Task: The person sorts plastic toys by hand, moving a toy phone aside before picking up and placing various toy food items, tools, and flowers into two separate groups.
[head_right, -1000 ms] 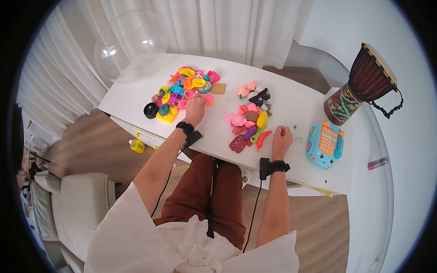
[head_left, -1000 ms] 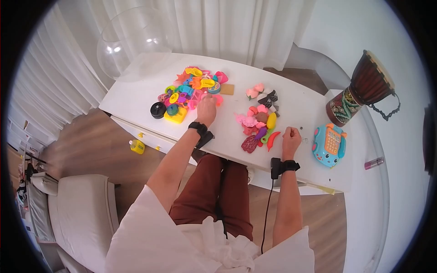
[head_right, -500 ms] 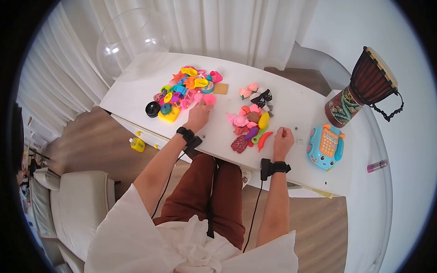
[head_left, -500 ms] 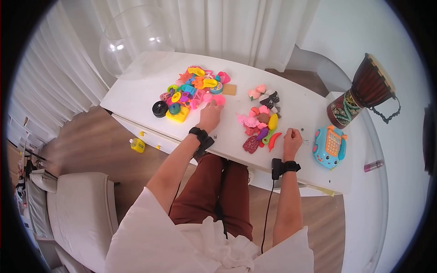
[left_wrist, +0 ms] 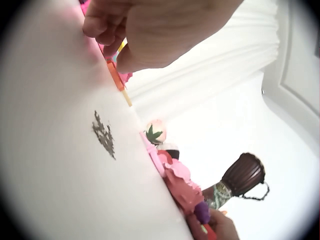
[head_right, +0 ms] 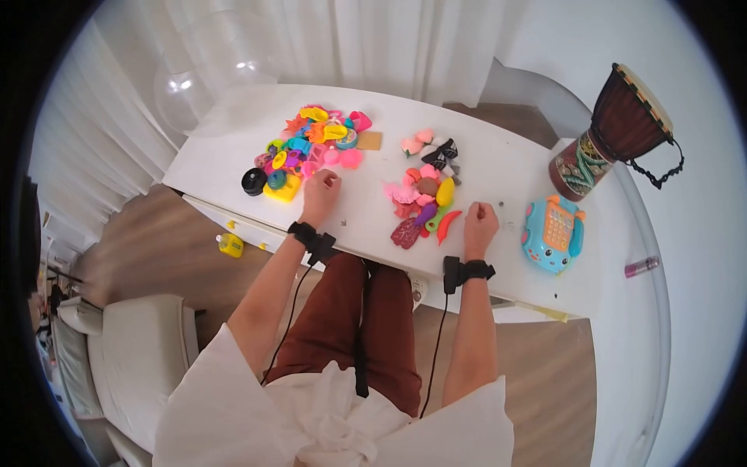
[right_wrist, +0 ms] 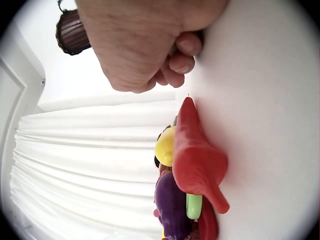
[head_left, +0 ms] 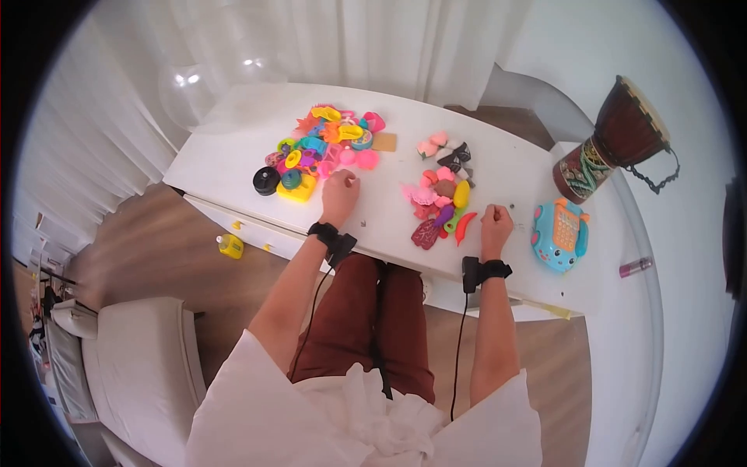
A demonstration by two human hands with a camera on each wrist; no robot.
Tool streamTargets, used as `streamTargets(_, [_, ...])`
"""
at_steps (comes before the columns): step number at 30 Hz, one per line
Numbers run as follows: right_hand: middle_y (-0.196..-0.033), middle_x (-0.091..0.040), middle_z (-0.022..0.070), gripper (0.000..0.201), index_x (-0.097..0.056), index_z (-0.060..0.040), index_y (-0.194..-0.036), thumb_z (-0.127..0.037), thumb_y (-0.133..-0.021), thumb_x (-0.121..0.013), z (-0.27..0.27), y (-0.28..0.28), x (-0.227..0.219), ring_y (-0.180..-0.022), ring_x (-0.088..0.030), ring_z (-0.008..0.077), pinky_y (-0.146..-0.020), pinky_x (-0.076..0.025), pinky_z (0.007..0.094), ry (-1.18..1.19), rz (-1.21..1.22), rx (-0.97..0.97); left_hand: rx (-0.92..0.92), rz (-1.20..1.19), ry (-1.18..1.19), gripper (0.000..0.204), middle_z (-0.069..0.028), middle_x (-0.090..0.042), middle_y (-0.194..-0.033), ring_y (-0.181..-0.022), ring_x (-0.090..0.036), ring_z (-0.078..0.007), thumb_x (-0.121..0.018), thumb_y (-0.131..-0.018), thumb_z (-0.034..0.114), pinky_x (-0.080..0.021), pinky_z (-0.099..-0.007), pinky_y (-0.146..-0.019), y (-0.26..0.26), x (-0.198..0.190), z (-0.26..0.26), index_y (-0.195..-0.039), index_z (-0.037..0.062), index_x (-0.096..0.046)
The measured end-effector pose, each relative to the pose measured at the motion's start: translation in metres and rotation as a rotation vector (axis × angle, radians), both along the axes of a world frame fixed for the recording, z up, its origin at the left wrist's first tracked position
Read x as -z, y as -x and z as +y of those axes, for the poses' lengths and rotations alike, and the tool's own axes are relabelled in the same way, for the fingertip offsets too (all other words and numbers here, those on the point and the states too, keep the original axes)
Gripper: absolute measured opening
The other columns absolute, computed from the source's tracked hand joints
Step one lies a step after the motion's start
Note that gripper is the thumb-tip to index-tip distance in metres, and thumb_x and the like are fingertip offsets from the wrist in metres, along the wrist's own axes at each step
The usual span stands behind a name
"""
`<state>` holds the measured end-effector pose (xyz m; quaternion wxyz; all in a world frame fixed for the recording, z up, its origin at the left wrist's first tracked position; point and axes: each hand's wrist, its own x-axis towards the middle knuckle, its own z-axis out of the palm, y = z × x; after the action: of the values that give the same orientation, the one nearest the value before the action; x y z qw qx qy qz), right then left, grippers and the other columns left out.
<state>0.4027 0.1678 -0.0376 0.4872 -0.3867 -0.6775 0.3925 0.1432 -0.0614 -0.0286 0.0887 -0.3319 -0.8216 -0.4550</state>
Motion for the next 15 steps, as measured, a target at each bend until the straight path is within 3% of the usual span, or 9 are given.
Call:
streamTargets(4, [-0.059, -0.056, 0.0031, 0.014, -0.059, 0.0026, -0.078, -0.011, -0.083, -0.057, 0.001, 0.001, 0.003, -0.05, -0.052, 0.0087, -0.049, -0.042, 0.0234, -0.004, 0.006, 0.002, -0.022, -0.245, -0.315, 0.025, 0.001, -0.048, -0.054, -0.051, -0.042, -0.0059, -0.063, -0.083, 0.016, -0.036, -0.0243, -0.048, 0.001, -0.001, -0.008, -0.067, -0.0009, -0.054])
streamTargets(7, [-0.059, -0.056, 0.0032, 0.014, -0.059, 0.0028, -0.078, -0.011, -0.083, -0.057, 0.002, 0.002, 0.003, -0.051, -0.052, 0.0084, -0.049, -0.042, 0.0231, -0.012, 0.004, 0.009, 0.009, -0.442, -0.46, 0.028, 0.0038, -0.043, -0.055, -0.052, -0.038, -0.004, -0.061, -0.084, 0.014, -0.031, -0.0228, -0.047, 0.0, -0.001, -0.012, -0.062, 0.0024, -0.049])
streamTargets(15, [-0.06, -0.057, 0.0033, 0.014, -0.06, 0.0029, -0.078, -0.01, -0.082, -0.057, -0.001, 0.001, -0.001, -0.052, -0.052, 0.0079, -0.05, -0.042, 0.0224, -0.012, -0.037, 0.011, 0.102, -0.304, -0.486, 0.039, 0.0061, -0.029, -0.053, -0.051, -0.026, -0.0033, -0.061, -0.081, 0.007, -0.023, -0.0252, -0.043, 0.001, 0.007, -0.013, -0.055, 0.0057, -0.032])
